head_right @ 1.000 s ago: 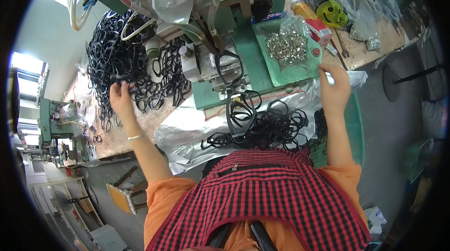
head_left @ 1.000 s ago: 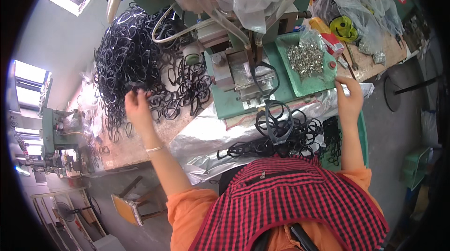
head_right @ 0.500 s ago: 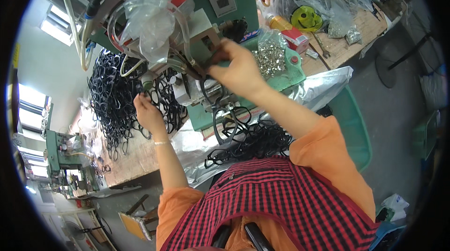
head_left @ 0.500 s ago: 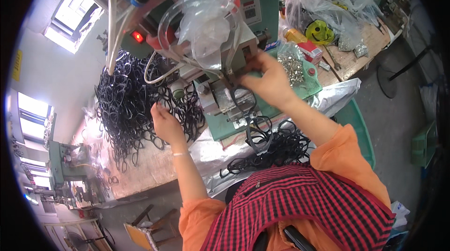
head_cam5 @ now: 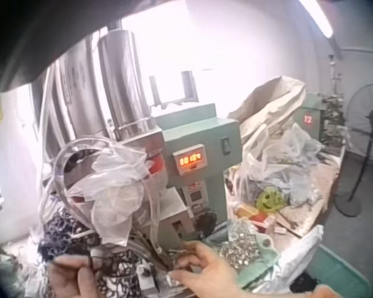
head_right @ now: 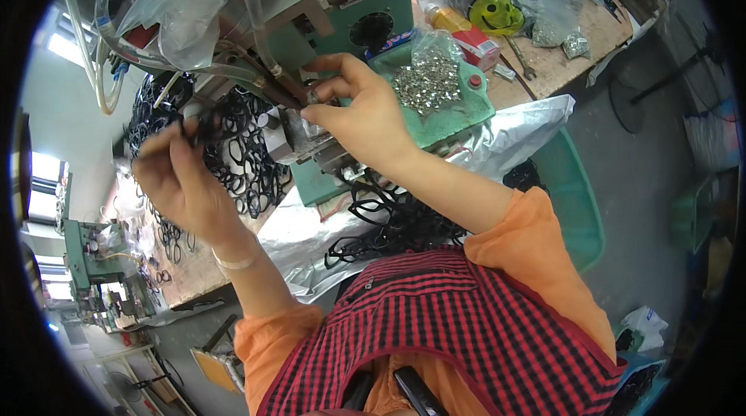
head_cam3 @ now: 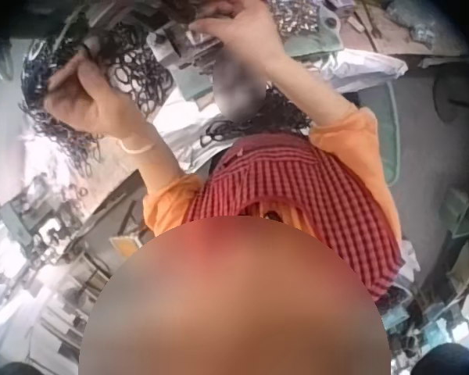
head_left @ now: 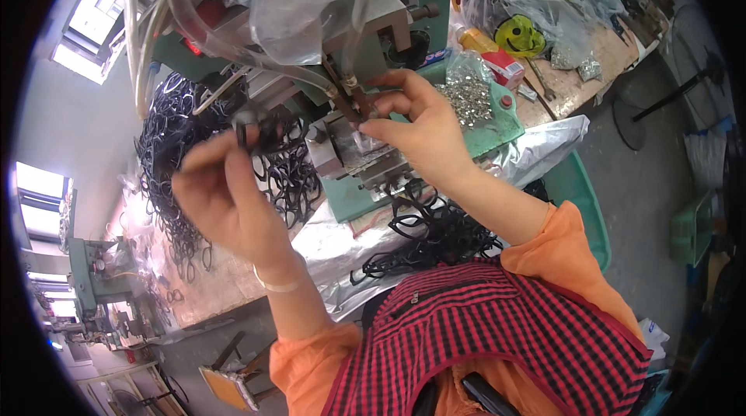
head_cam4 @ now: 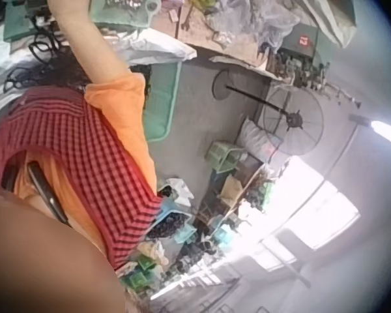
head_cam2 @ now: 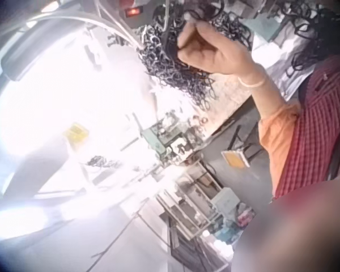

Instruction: The person repeatedly picks up black cable loops and small metal connectors from a workbench, inserts the connector into the cable loop, and places the assembled unit into a green tray. The process is continuous and repetitive throughout the clip.

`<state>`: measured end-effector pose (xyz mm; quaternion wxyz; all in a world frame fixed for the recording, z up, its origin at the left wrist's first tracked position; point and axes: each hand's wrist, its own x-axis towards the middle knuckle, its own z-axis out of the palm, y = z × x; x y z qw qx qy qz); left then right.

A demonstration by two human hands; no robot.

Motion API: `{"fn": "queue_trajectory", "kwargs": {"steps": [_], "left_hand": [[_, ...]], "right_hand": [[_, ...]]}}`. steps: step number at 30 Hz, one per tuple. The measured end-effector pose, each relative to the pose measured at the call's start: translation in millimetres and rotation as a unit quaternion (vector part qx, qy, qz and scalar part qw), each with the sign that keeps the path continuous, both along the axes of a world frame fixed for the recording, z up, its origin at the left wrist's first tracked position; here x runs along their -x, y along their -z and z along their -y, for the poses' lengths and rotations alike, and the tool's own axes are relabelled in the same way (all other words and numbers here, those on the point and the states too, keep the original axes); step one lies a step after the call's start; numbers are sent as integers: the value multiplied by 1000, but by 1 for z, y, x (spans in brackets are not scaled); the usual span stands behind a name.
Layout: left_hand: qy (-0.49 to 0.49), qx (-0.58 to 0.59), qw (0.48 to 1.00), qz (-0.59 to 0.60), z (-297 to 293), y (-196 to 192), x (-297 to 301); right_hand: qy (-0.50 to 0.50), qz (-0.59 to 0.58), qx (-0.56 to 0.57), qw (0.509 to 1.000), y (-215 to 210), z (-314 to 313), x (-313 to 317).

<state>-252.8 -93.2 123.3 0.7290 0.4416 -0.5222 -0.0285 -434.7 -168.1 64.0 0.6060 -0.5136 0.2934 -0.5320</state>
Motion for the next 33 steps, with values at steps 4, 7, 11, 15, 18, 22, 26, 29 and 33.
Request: {"fn": "queue_trajectory", "kwargs": {"steps": [4, 7, 11, 15, 18, 22, 26, 29, 33], "left_hand": [[93, 89, 992, -2, 3, 11, 7], [129, -6, 955, 268, -14, 32, 22], [76, 84, 875, 471, -3, 53, 36], [89, 58, 859, 502, -6, 60, 36], [88, 60, 870, 481, -2, 64, 35], [88, 48, 875, 474, -4, 65, 39], [122, 13, 917, 379, -18, 86, 41], [62, -73, 957, 273, -61, 101, 58], [-204, -99, 907, 355, -89, 88, 8]], "right_hand": [[-5, -53, 9, 999, -18, -19, 11], [-28, -228, 169, 958, -29, -15, 45], [211, -229, 158, 937, 40, 38, 92], [213, -297, 153, 918, 94, 31, 135], [210, -469, 255, 819, 85, 7, 136], [250, -517, 244, 781, 91, 4, 130], [246, -597, 212, 733, 90, 12, 114], [249, -578, 211, 748, 92, 9, 116], [303, -520, 134, 788, 82, -6, 123]]}}
